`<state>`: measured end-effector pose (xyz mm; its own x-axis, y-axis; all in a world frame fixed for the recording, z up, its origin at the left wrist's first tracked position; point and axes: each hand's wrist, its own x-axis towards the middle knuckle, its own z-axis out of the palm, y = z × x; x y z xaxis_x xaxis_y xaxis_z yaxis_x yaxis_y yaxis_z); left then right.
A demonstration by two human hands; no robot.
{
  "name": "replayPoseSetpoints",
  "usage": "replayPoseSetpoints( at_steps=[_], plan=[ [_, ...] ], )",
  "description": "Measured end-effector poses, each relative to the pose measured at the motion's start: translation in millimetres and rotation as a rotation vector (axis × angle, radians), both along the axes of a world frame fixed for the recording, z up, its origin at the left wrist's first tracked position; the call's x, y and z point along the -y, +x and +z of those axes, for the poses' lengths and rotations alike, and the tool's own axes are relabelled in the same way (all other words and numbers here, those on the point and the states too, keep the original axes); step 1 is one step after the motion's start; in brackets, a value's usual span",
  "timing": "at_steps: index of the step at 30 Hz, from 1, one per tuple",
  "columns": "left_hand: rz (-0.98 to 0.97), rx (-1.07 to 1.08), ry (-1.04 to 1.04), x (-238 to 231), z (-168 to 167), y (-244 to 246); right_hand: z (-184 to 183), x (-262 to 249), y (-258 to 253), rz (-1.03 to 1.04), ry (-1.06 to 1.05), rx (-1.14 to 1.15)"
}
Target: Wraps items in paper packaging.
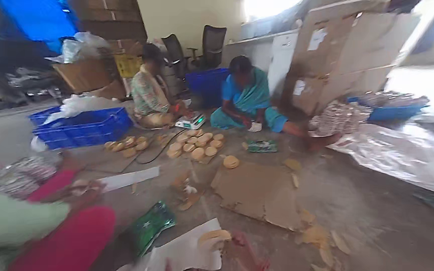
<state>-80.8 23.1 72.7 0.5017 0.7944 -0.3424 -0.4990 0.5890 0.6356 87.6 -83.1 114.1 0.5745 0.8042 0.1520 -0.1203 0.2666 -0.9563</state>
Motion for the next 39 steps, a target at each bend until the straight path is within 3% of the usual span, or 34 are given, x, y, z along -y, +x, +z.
replayPoseSetpoints(
  at_steps=[2,4,7,11,14,18,21,23,27,29,31,32,39],
  plan=[
    [0.053,-0.132,-0.162,-5,-7,14,-12,1,3,0.020,0.058,-0.095],
    [0.135,-0.226,-0.216,-11,-14,17,-20,6,6,-0.024,-0.014,-0.069],
    [0.206,-0.224,-0.187,-12,-13,20,-28,14,17,-0.062,-0.339,0.242],
    [0.182,-0.229,-0.127,7,-24,28,-45,18,25,0.043,-0.489,0.825],
    [0.138,-0.337,-0.105,14,-32,33,-63,16,25,0.128,-0.612,1.018],
    [0.032,-0.467,0.007,21,-36,41,-53,7,22,0.334,-0.873,1.001],
    [-0.026,-0.634,0.193,23,-29,38,-44,-3,15,0.416,-0.900,1.041],
    [0.009,-0.724,0.273,14,-20,35,-41,-9,11,0.431,-0.889,1.071],
    [0.256,-0.728,0.278,-19,-21,21,-40,-22,8,0.486,-0.914,1.095],
    [0.316,-0.678,0.442,-31,-28,11,-41,-26,10,0.490,-0.926,1.101],
    [0.254,-0.665,0.701,-49,-36,-2,-40,-28,14,0.486,-0.955,1.089],
    [0.247,-0.674,0.737,-55,-37,-6,-40,-29,15,0.485,-0.968,1.077],
    [0.318,-0.757,0.242,-25,-33,1,-44,-23,18,0.473,-0.952,1.084]
  ],
)
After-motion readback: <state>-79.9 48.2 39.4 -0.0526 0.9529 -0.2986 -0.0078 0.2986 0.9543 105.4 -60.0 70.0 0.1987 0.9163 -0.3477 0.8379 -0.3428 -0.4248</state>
